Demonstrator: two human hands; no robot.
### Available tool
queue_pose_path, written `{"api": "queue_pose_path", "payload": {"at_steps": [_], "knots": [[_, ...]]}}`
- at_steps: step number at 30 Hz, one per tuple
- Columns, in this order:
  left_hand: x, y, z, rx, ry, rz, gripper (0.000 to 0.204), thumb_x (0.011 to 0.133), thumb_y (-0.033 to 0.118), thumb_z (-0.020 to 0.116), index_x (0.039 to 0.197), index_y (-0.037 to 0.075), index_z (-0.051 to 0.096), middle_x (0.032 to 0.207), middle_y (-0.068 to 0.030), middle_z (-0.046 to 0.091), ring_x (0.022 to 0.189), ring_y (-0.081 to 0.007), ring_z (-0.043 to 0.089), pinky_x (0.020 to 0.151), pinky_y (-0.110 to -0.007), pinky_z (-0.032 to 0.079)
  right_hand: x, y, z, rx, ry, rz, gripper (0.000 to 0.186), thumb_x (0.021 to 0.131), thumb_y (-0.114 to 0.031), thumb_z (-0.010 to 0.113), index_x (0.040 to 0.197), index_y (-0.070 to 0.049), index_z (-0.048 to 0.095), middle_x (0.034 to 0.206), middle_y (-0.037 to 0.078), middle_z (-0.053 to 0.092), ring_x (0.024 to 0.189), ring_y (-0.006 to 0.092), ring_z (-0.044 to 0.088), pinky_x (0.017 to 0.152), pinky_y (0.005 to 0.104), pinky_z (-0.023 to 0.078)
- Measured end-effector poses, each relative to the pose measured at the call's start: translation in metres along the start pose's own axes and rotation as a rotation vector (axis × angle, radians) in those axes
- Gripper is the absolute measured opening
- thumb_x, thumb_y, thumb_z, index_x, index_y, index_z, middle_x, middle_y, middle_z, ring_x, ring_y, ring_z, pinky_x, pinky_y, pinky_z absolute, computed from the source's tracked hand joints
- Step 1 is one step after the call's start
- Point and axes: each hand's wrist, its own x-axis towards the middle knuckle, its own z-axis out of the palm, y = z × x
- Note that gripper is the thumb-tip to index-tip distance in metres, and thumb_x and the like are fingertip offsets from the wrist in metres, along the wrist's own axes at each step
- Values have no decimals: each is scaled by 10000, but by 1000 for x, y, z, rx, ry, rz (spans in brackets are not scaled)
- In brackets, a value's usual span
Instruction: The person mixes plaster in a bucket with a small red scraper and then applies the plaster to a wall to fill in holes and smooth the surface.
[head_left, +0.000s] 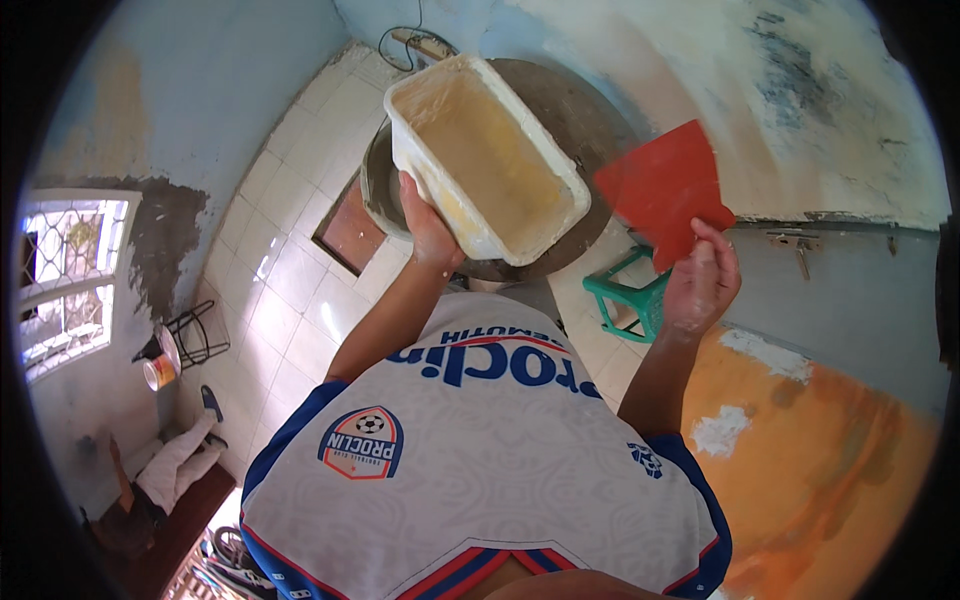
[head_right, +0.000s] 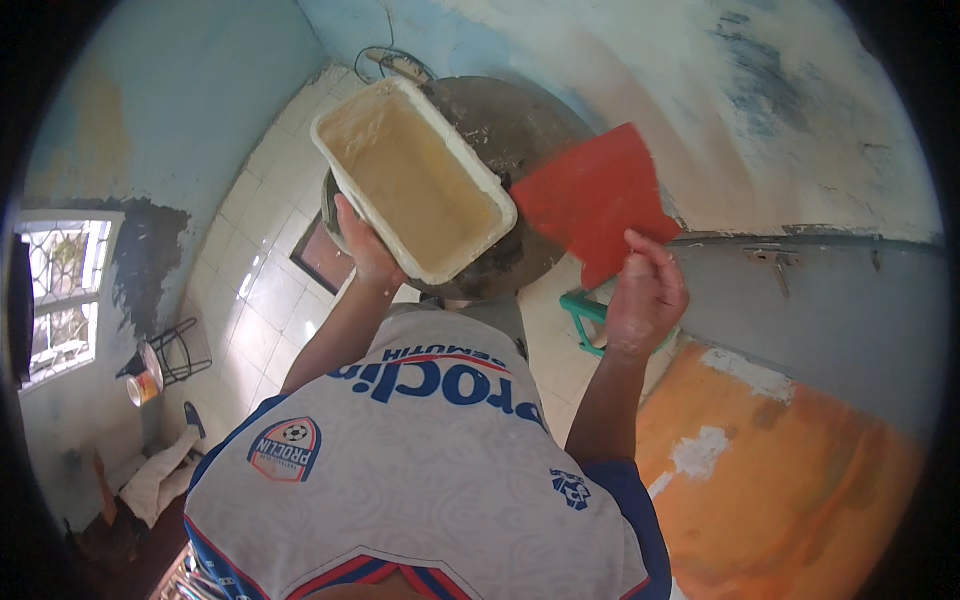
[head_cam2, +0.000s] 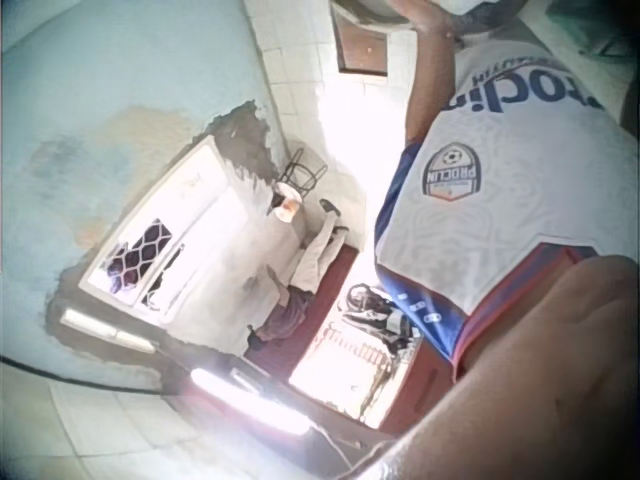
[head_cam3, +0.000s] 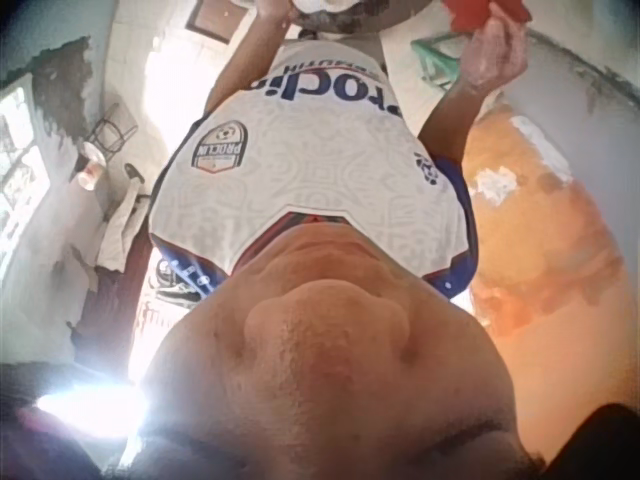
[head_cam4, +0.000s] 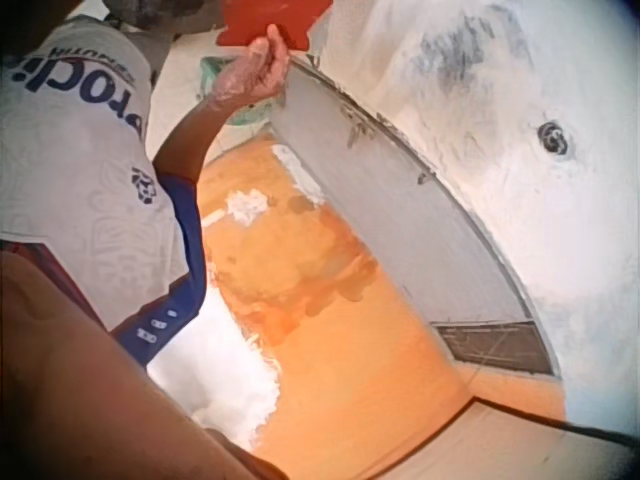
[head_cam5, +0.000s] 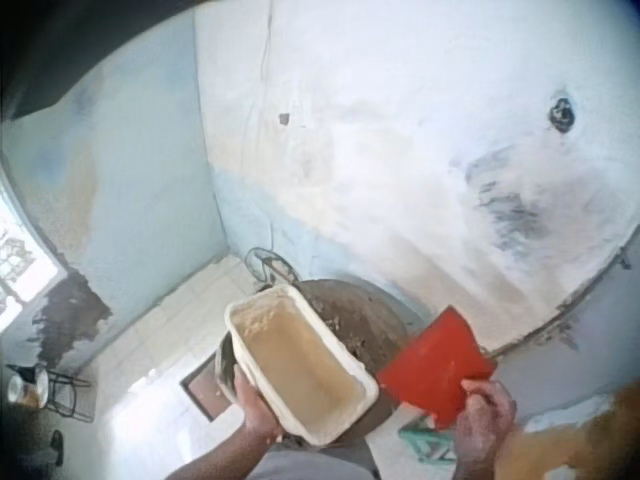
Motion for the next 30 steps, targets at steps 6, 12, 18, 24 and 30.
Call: {"api": "queue_pose_path", "payload": {"at_steps": [6,12,18,24,30], "knots": [[-13,23,6,114,-57,56,621,1066,514,309,1499,69,327,1460,-146,477,1317,-305,506,1103,-453,426,-22,-42,70,-7,38,-165,451,833,122,691,1261,25,585,1077,148,717,947,123,653,821,257,516],[-23,41,4,62,-98,114,587,1074,481,320,1481,60,350,1419,-137,518,1286,-292,538,1087,-446,444,-34,-62,90,-103,54,-180,396,848,117,687,1212,15,571,1061,177,711,977,132,656,870,273,523],[-28,49,15,86,-48,-40,573,1067,479,355,1455,58,385,1373,-131,553,1235,-260,580,1057,-420,474,-19,-75,89,-15,-170,-468,212,934,39,596,1142,-4,608,1086,200,657,1036,306,665,876,354,551],[-34,47,18,143,-55,-112,574,1060,487,386,1440,57,408,1336,-121,575,1192,-245,602,1047,-405,481,-5,-94,59,-589,-368,-698,175,870,-90,713,1030,-20,698,1166,196,662,1171,398,606,977,477,512],[-30,47,22,153,-56,-150,580,1061,483,386,1456,57,391,1357,-122,562,1211,-248,590,1047,-412,479,-13,-100,52,-942,-357,-699,489,591,144,565,995,-52,758,1198,68,713,1282,378,546,1040,442,474]]}}
